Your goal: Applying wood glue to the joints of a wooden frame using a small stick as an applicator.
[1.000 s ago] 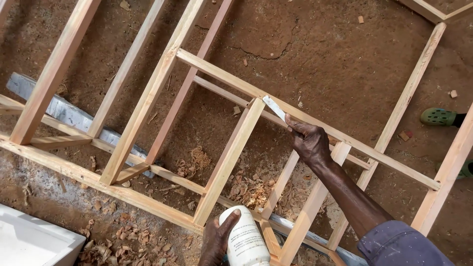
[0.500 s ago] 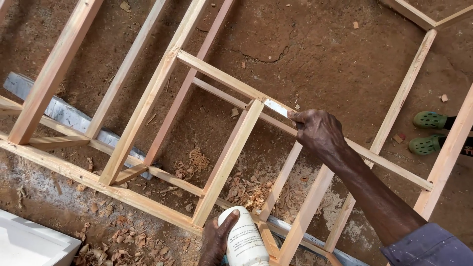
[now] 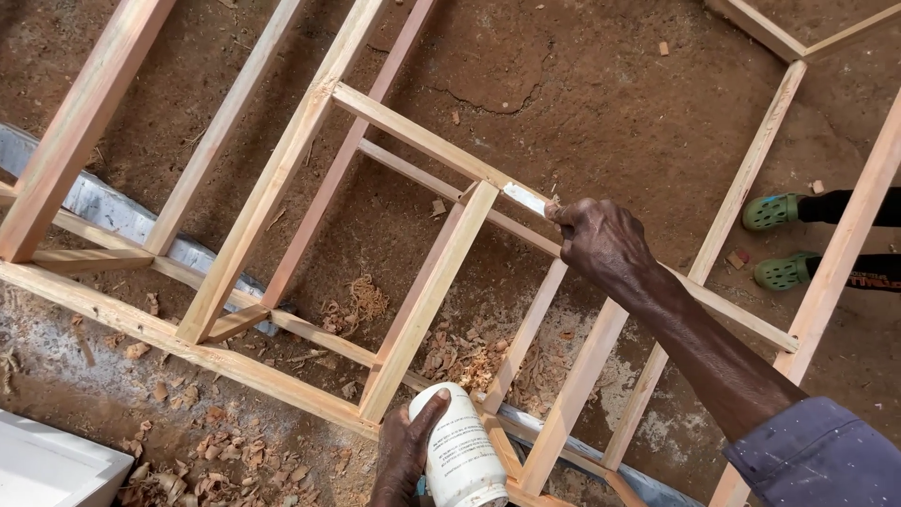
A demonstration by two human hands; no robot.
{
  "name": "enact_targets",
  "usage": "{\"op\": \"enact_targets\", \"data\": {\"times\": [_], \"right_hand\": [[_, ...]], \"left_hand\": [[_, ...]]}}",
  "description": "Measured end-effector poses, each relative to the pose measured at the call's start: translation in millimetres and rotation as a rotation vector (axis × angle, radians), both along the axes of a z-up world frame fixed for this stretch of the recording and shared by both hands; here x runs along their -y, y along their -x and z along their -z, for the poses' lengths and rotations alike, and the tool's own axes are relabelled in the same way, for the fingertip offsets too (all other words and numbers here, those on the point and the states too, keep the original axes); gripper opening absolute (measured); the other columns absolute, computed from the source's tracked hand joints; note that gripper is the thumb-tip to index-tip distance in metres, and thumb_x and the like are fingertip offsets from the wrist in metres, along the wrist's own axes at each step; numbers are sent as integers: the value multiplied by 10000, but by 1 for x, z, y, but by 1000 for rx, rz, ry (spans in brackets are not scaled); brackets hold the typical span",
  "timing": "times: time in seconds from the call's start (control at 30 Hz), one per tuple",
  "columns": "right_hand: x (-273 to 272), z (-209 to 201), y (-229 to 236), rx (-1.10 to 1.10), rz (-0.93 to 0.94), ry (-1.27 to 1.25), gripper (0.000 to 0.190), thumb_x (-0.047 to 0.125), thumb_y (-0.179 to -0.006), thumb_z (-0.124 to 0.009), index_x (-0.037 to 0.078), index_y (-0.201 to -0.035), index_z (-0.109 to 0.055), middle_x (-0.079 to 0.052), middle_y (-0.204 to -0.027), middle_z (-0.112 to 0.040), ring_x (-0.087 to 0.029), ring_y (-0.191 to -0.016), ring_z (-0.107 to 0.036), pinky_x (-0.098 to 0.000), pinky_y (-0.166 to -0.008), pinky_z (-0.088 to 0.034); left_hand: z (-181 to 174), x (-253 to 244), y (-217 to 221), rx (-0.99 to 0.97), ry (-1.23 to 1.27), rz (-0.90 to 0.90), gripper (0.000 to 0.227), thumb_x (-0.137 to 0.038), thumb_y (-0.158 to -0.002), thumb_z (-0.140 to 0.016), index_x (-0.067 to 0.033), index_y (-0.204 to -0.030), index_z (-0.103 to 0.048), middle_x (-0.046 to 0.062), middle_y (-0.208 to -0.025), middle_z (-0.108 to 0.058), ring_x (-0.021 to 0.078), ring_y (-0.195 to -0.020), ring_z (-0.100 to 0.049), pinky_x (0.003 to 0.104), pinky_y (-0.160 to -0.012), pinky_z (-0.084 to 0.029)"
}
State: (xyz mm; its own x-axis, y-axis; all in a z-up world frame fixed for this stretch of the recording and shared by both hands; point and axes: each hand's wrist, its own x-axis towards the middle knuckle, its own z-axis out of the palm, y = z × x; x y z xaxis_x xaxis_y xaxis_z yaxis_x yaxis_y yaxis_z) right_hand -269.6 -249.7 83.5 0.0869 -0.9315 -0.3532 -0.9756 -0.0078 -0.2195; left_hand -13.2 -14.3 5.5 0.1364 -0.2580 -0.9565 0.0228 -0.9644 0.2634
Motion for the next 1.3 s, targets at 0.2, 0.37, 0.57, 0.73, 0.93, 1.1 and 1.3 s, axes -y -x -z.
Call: {"op": "enact_targets", "data": {"times": [0.2, 0.37, 0.57, 0.73, 0.93, 1.1, 1.3], "right_hand": [[15, -8, -14, 50, 68, -67, 421, 57, -914, -527, 167, -1240, -770, -77, -1019, -782, -217, -686, -647, -385, -540, -513], [0, 26, -8, 89, -67, 93, 350, 72, -943, -557, 102, -1214, -776, -140, -1092, -788, -222, -565, -696, -382, -460, -565], [-10, 11, -1, 71, -104, 101, 298, 46, -971, -532, 58, -1115, -793, -123, -1146, -768, -275, -686, -772, -448, -512, -615], [19, 5, -7, 2, -36, 92, 349, 103, -952, -558, 187, -1177, -812, -57, -905, -809, -246, -605, -687, -428, -513, -538], [5, 10, -10, 19, -155, 163, 380, 51, -925, -514, 112, -1157, -808, -106, -1062, -794, -301, -569, -701, -478, -457, -543], [15, -18, -11, -41, -18, 15, 386, 101, -929, -543, 218, -1196, -796, -51, -1073, -794, -272, -680, -698, -449, -546, -553], [4, -5, -17, 246, 87, 71, 376, 140, -882, -608, 167, -1220, -771, -67, -1220, -744, -232, -1118, -732, -428, -819, -613]], "left_hand": [[-15, 6, -5, 7, -8, 38, 545, -568, -673, -775, -44, -817, -728, 93, -727, -690, 224, -654, -629, 353, -605, -456], [-21, 9, -5, -27, -12, -25, 566, -523, -666, -781, -23, -929, -761, 129, -793, -742, 252, -684, -669, 363, -613, -501], [-22, 2, -1, -32, -27, -6, 596, -564, -666, -750, -44, -955, -780, 110, -779, -753, 241, -672, -684, 346, -625, -516], [-21, 14, -4, -37, 15, 5, 605, -563, -647, -750, -30, -932, -774, 117, -755, -747, 242, -632, -676, 351, -591, -513], [-8, 4, 0, -68, 19, -20, 640, -570, -638, -760, -36, -992, -761, 103, -772, -777, 242, -627, -710, 344, -586, -580], [-8, 8, -1, -39, 24, 4, 662, -579, -639, -746, -31, -1010, -766, 114, -765, -762, 246, -646, -693, 352, -588, -541], [-8, 0, 2, -41, 35, -47, 590, -537, -635, -771, -31, -937, -779, 112, -757, -750, 243, -649, -685, 357, -598, -534]]}}
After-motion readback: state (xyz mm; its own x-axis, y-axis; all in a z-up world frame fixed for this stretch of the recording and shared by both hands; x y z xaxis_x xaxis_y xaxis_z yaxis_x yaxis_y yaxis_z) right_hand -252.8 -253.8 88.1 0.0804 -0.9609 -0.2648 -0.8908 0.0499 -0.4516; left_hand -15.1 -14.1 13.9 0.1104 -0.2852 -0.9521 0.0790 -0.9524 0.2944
